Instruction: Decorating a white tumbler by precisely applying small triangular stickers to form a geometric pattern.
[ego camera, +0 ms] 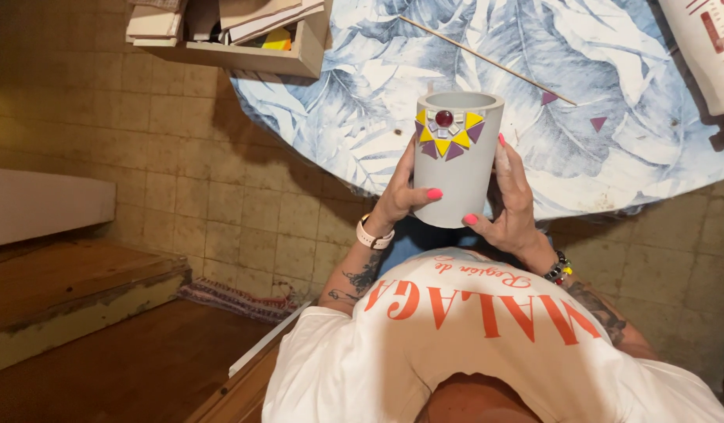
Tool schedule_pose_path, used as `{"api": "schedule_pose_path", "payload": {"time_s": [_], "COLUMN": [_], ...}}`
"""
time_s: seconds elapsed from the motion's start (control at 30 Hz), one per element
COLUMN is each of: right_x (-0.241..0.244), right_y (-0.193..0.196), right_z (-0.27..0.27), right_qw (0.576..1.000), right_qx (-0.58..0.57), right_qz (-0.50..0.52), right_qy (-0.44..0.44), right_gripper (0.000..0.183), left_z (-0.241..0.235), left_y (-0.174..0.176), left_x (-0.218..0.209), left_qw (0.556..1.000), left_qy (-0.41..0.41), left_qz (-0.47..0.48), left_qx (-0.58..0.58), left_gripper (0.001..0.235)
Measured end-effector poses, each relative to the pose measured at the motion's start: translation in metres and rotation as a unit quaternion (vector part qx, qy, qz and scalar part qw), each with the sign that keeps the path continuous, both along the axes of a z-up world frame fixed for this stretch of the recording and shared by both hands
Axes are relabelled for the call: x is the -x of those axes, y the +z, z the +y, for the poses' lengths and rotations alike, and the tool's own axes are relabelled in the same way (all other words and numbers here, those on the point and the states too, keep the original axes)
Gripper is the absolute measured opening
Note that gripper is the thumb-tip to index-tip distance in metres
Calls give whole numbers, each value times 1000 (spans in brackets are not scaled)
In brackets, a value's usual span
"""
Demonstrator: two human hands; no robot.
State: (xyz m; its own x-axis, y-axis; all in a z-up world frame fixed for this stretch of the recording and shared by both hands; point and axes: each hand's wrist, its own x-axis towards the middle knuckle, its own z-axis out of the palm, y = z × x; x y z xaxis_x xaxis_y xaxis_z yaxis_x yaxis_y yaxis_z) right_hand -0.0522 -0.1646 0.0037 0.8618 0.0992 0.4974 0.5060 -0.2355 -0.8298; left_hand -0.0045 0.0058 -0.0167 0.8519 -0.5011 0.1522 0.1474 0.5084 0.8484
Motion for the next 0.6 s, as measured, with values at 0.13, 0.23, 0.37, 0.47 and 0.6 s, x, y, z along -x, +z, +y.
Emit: {"api": "schedule_pose_path", "payload": {"time_s": [0.13, 0.23, 0.37, 0.47, 0.6], "right_x": [-1, -2, -3, -5, -6], "right_y": [-2, -10, -20, -18, -21], "right_z": [-1, -4, -10, -13, -20], "right_qw": [1000, 1000, 997, 988, 965], "right_qx": [-26, 2, -43, -91, -163], "right_qz": [10, 6, 51, 101, 172], "right_qy": [7, 6, 39, 75, 115], "right_gripper": [90, 95, 103, 99, 89], "left_z": [-1, -1, -2, -4, -3], "left_y": [1, 5, 9, 13, 15], "left_x": [2, 3, 4, 5, 6], "left_qw": [1000, 997, 983, 973, 958], "left_qy": [8, 7, 9, 13, 26], "left_qz": [-22, -63, -154, -192, -231], "left_qx": [-14, -36, -96, -130, -169], "left_gripper": [99, 107, 115, 118, 115]}}
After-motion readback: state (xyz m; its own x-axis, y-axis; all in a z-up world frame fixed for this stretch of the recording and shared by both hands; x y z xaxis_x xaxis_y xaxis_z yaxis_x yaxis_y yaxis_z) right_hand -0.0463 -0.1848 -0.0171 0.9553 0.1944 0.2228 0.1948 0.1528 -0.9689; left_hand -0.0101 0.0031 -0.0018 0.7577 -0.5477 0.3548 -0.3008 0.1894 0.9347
